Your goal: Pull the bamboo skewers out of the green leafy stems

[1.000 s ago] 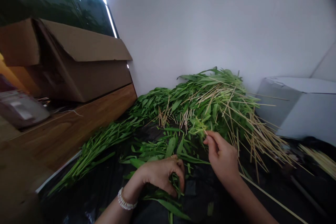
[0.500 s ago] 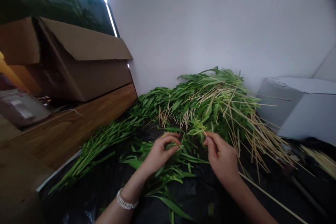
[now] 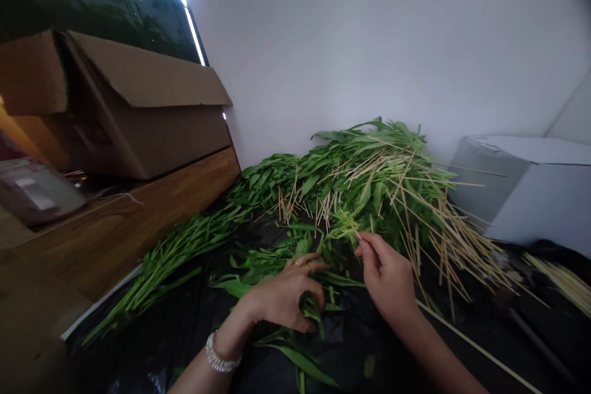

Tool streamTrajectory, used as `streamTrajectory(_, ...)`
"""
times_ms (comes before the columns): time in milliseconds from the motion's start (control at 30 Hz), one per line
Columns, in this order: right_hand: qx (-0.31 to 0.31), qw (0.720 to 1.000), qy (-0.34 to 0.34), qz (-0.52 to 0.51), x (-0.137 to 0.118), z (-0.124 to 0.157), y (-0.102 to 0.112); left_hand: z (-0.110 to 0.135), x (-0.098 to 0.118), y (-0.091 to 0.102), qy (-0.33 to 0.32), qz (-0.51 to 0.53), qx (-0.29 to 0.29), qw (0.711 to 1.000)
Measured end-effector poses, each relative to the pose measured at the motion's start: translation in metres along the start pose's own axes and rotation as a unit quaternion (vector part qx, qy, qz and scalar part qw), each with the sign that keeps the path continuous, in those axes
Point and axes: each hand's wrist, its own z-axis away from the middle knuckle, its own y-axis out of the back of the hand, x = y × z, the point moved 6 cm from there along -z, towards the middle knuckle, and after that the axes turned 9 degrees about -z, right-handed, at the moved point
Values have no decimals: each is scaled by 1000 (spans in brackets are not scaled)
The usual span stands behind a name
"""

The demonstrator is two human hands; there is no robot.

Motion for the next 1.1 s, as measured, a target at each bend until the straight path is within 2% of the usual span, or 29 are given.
streamTrajectory(133, -3, 1000, -4, -4, 1, 0, -1, -2, 2, 8, 5, 56, 37, 998)
streamTrajectory(200, -3, 1000, -5, -7, 1, 0, -1, -1, 6, 20, 1, 128, 96, 987)
streamTrajectory(267, -4, 1000, -4, -11, 1, 0, -1, 1, 5, 34, 7, 221, 176, 959)
streamTrajectory(333, -4, 1000, -4, -16, 1, 0, -2, 5, -6, 42, 31, 345, 262, 901)
streamTrajectory(400, -6, 1000, -10, -19, 2, 1, -2, 9, -24, 40, 76, 471, 326, 817)
streamTrajectory(467, -13, 999, -21, -26, 4, 1, -3, 9, -39, 33, 123, 549, 352, 748)
streamTrajectory(500, -20, 999, -28, -32, 4, 2, -4, 8, -43, 29, 141, 568, 351, 731)
streamTrajectory(600, -50, 995, -48, -68, 4, 2, -6, 4, -46, 24, 159, 585, 338, 720)
streamTrajectory(700, -88, 989, -56, -108, 0, 2, -10, 3, -46, 25, 157, 582, 354, 715)
streamTrajectory(900, -189, 974, -23, -125, -9, 9, -26, 5, -51, 25, 169, 580, 379, 701)
streamTrajectory(1100, -210, 972, -4, -106, -7, 14, -35, 5, -51, 22, 166, 566, 376, 715)
